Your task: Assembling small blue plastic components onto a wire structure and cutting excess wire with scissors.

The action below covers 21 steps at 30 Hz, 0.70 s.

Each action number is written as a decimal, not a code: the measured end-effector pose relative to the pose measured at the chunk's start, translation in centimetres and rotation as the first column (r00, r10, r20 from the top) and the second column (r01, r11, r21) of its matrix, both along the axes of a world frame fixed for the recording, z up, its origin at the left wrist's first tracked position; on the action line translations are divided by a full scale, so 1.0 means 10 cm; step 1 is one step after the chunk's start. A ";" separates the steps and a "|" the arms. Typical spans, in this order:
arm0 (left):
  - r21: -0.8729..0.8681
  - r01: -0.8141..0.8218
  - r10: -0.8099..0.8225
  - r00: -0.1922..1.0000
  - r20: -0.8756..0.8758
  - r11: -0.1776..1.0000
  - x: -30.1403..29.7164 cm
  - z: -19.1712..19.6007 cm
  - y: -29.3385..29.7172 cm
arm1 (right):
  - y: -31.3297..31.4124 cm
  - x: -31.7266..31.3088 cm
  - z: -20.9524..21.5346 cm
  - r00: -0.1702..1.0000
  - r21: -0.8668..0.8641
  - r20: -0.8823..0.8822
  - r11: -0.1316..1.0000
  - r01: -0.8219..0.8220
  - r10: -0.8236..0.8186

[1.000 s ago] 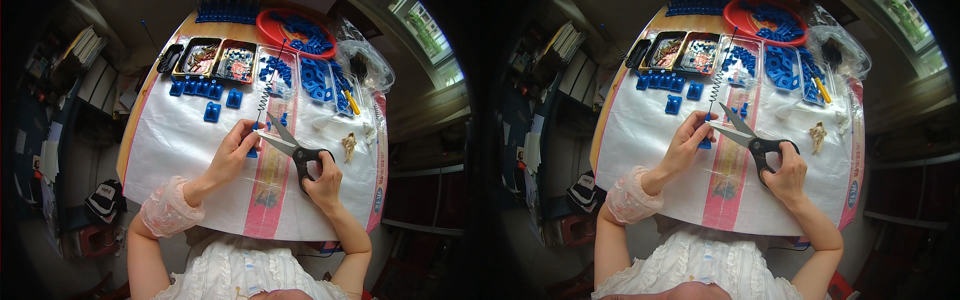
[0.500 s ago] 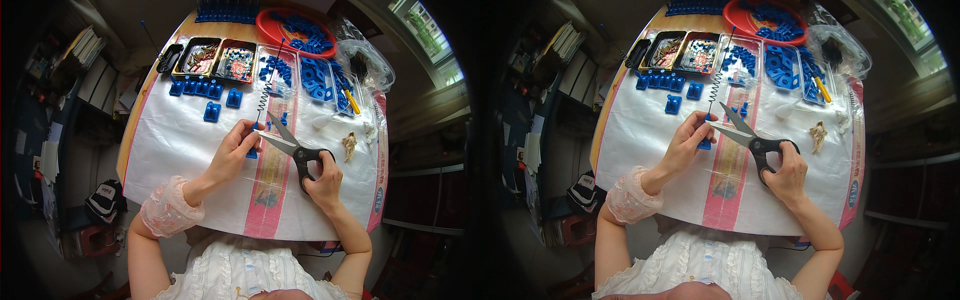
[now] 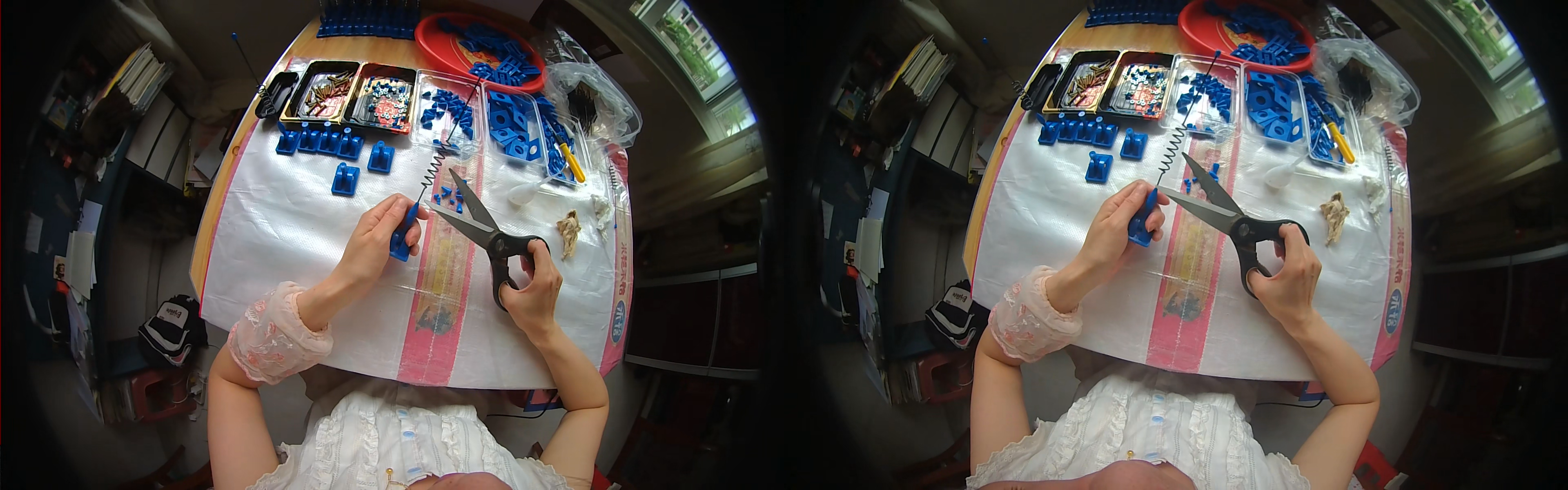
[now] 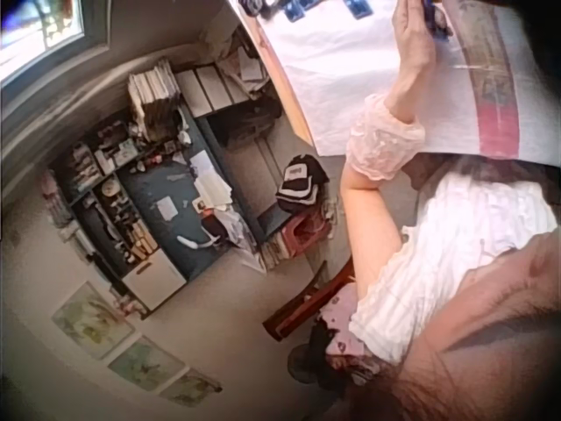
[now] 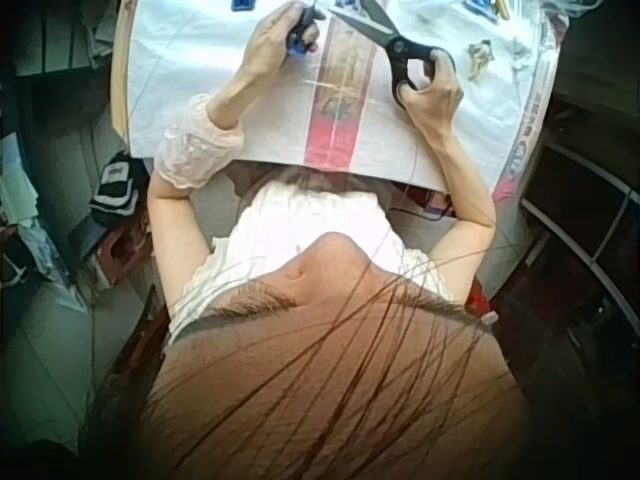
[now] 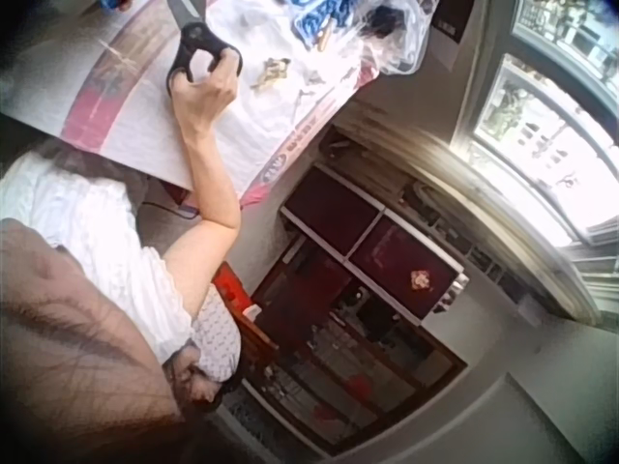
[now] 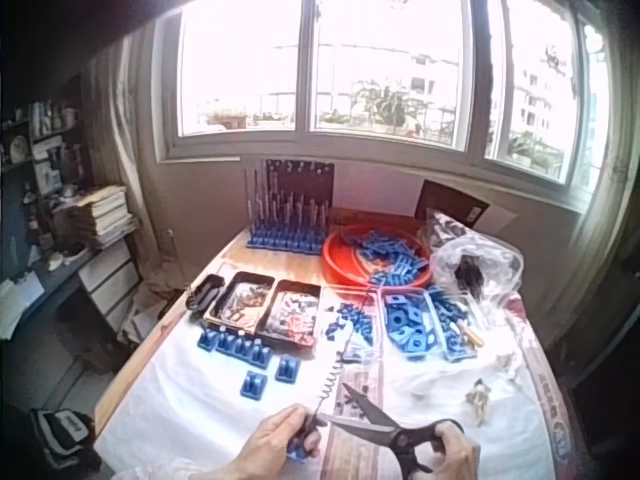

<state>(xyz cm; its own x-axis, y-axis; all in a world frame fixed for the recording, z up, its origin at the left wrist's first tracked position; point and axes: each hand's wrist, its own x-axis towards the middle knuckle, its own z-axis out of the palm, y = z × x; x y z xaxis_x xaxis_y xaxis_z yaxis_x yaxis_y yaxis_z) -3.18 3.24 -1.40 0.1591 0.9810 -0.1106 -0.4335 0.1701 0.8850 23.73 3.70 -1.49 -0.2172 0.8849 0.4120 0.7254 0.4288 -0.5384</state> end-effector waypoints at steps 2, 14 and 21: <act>-0.002 0.015 -0.015 1.000 0.008 1.000 0.00 -0.02 0.00 | 0.01 0.01 -0.01 1.000 0.018 -0.002 1.000 -0.006 0.006; -0.055 -0.009 0.014 0.996 0.083 0.998 0.04 -0.02 -0.02 | 0.00 0.03 -0.01 1.000 0.037 -0.009 0.999 0.000 0.001; -0.102 0.012 0.000 0.993 0.121 0.995 0.04 0.07 -0.03 | 0.00 0.04 -0.02 1.000 0.026 -0.016 1.000 -0.002 0.003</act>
